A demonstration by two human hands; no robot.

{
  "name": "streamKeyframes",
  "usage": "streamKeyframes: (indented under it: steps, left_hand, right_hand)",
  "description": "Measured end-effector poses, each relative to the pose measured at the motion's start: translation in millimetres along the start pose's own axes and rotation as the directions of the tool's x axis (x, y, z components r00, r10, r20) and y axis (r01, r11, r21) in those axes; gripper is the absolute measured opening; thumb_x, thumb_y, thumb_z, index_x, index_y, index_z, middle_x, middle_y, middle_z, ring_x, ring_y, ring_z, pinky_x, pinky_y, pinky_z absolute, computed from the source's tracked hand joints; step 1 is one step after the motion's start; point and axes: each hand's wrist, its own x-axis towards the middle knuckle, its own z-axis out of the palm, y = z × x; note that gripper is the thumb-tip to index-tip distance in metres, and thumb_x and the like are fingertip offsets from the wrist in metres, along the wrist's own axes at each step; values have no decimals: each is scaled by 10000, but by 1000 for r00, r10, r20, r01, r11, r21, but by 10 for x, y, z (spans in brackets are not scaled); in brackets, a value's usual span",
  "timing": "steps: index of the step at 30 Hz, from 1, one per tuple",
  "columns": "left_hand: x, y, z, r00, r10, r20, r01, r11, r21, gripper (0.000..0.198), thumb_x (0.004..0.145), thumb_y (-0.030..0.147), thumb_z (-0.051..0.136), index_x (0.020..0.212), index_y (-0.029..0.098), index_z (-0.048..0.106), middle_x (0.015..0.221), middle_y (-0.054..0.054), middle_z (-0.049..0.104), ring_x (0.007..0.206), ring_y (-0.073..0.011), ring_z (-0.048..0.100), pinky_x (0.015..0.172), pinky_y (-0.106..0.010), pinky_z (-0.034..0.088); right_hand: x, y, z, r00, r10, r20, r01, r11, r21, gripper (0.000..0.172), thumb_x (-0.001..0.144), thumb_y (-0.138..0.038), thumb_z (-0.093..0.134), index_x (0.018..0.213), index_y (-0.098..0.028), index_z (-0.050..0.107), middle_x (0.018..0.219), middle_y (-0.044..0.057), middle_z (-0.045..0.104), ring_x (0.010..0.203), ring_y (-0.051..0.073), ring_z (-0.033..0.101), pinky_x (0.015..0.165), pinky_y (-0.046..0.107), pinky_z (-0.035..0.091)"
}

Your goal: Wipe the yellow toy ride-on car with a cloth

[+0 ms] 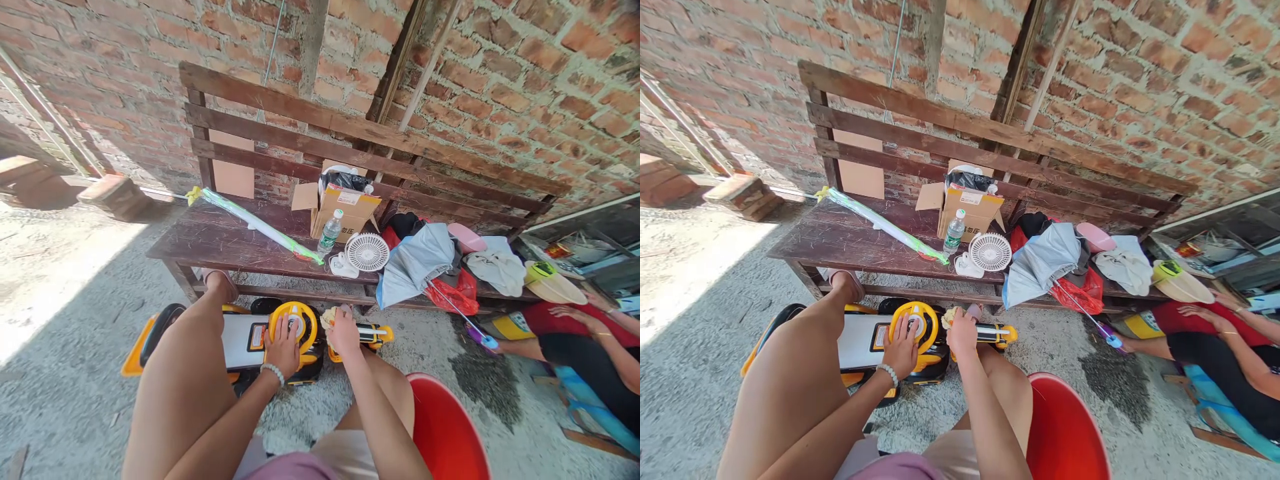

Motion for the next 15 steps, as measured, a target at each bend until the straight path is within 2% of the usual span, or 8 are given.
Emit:
streamKeyframes:
  steps: [2,4,6,8,10,13,15]
  left_hand:
    - [-4,5,9,1000,-5,-2,5,1000,-4,690,1016,192,501,1702,254,476,1850,-143,256,1719,-367,237,1334,-735,233]
    - [-11,16,3,1000,-2,-1,2,1000,-8,698,1008,196,517,1702,257,476,1851,-141,256,1717,-374,244,1337,-733,230]
    - [-18,30,-18,1000,6,7,-6,1000,-12,701,1002,201,526,1699,258,483,1850,-136,259,1715,-377,249,1344,-732,217]
    - [-21,41,-43,1000,8,10,-7,1000,-16,701,1002,209,530,1699,258,483,1847,-134,268,1715,-374,249,1350,-729,203]
    - [-21,43,-56,1000,4,7,-3,1000,-20,699,1005,219,535,1701,253,481,1842,-139,277,1715,-374,248,1353,-730,191]
    - [-20,36,-47,1000,5,4,-5,1000,-23,698,1001,224,552,1696,242,490,1840,-152,275,1713,-383,252,1355,-737,165]
    - [-23,35,-33,1000,8,-1,-8,1000,-25,697,1000,227,564,1693,242,494,1842,-154,273,1713,-380,254,1362,-730,143]
  right_hand:
    - [53,31,-70,997,-8,81,15,997,-81,519,874,-179,735,1391,-151,697,1278,225,747,1074,341,733,872,384,553]
    - [110,94,-152,992,-42,118,52,995,-85,322,901,-195,734,1222,-175,756,1172,181,781,1001,309,749,852,362,533]
    - [202,166,-218,992,-55,113,59,998,-31,158,886,-224,763,1040,-193,777,1056,150,797,963,300,754,852,357,521]
    - [324,232,-242,996,-19,86,11,995,98,64,835,-240,794,871,-206,754,939,128,791,933,302,755,834,353,518]
    - [438,299,-221,993,104,52,-116,933,341,119,787,-263,806,745,-218,704,809,107,761,858,296,752,776,344,524]
    - [519,460,-161,948,315,44,-272,729,628,205,831,-385,747,725,-229,666,668,92,701,695,286,725,648,355,544]
    - [511,642,-155,944,330,-15,-227,681,696,288,903,-486,653,785,-224,672,645,97,690,639,289,715,595,377,562]
